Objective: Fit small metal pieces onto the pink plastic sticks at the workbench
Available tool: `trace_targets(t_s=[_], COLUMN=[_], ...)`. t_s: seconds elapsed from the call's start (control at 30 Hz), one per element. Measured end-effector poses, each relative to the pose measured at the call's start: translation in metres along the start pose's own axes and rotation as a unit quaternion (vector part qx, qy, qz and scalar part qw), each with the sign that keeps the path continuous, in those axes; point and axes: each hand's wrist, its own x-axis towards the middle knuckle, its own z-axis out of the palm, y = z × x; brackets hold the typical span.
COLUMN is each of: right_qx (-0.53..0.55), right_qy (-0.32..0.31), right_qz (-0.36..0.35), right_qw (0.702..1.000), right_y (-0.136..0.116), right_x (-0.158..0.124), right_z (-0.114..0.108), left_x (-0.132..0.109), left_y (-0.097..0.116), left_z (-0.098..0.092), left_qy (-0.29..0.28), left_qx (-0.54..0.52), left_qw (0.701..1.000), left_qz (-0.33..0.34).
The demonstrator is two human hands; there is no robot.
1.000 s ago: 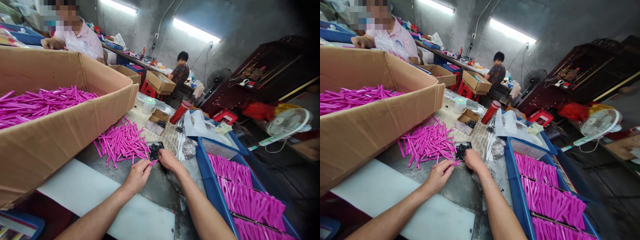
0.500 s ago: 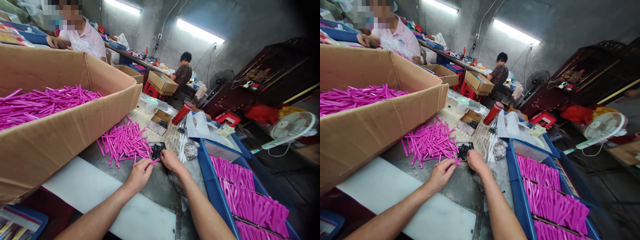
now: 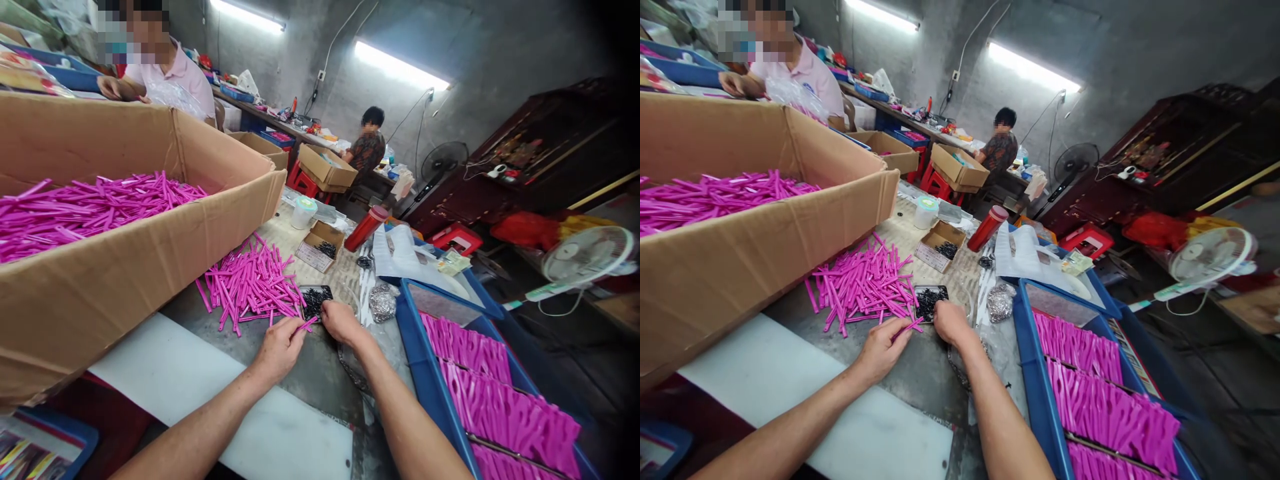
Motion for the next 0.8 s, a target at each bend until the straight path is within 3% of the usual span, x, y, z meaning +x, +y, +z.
trace_targets(t_s=[0.43, 0.63, 0.8], right_qx=[0.146, 0.326, 0.397], right_qy=[0.042, 0.019, -0.012], right_qz=[-0.071, -0.113, -0.116], right_qw=[0.986, 0.938, 0.91], right_y=[-0.005, -0.015, -0.015], right_x=[-0.022, -0.037, -0.04], right_z=[-0.006, -0.003, -0.003], left_x=[-0.001, 0.001, 0.001], left_y=[-0.002, -0.002, -0.001], left_z=[0.002, 0.002, 0.0], left_qy=[0.019, 0.018, -0.001], left_qx=[0.002, -0.002, -0.013], left_qw=[1.0, 1.0, 1.0], left_qz=[-0.018, 0.003, 0.026])
